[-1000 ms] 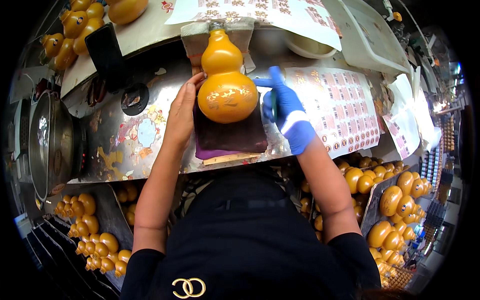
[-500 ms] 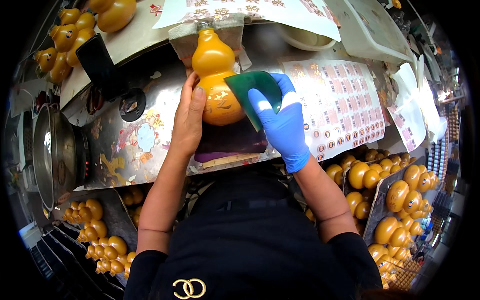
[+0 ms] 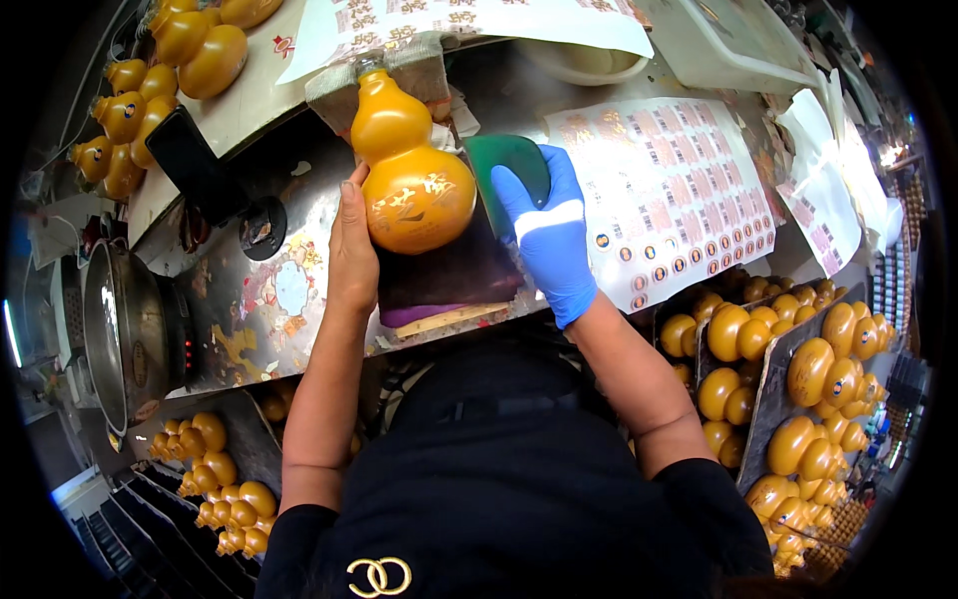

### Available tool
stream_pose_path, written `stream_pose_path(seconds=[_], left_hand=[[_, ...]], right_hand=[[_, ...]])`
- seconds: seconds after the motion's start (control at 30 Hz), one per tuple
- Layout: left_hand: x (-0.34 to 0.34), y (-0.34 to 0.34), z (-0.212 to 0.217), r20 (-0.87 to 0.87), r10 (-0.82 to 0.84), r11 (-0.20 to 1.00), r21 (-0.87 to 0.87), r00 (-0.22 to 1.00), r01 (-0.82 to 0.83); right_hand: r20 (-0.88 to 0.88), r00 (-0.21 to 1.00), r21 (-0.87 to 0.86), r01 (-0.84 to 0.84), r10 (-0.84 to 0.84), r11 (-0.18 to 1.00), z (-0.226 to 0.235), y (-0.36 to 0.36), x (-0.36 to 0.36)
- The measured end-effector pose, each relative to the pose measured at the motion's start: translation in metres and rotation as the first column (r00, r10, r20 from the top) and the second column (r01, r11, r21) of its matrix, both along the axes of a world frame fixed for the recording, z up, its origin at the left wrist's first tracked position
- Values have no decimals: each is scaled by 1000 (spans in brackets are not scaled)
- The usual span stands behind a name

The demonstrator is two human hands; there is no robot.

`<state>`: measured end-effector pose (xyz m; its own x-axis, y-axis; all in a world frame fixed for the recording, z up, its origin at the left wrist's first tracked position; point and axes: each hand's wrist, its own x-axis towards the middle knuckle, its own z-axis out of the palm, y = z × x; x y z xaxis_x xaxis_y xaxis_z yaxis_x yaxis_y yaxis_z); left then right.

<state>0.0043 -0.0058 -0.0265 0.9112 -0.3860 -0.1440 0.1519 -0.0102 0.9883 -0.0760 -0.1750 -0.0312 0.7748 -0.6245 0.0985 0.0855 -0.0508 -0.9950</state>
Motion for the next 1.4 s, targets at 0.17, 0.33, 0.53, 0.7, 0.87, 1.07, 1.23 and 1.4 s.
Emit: stream_pose_path(seconds=[0.17, 0.33, 0.53, 0.7, 0.87, 1.07, 1.23, 1.4], left_hand=[[11, 11, -10, 1, -37, 999, 25, 999, 37], [14, 17, 4, -94, -155, 987, -57, 983, 150], [40, 25, 13, -209, -288, 952, -169, 935, 255], [40, 25, 23, -292, -339, 929, -253, 894, 270], [42, 26, 9, -262, -361, 911, -306, 895, 278], [36, 31, -3, -257, -285, 917, -354, 923, 185], [32, 34, -2, -241, -324, 901, -373, 915, 221], [21, 31, 5, -202, -345, 881, -405, 917, 243]], right_hand=[[13, 999, 6, -52, 52, 999, 22, 20, -15], [61, 996, -141, 66, -58, 988, 8, 16, -14], [295, 928, -819, 122, 229, 561, 16, 57, -12], [18, 965, -936, -76, 261, 344, 20, 90, -11], [-80, 941, -877, -223, 329, 425, 28, 90, -14], [-249, 837, -665, -514, 487, 542, 97, 26, 32], [-311, 750, -592, -633, 583, 499, 101, 16, 72], [-201, 770, -665, -561, 606, 493, 89, 7, 90]])
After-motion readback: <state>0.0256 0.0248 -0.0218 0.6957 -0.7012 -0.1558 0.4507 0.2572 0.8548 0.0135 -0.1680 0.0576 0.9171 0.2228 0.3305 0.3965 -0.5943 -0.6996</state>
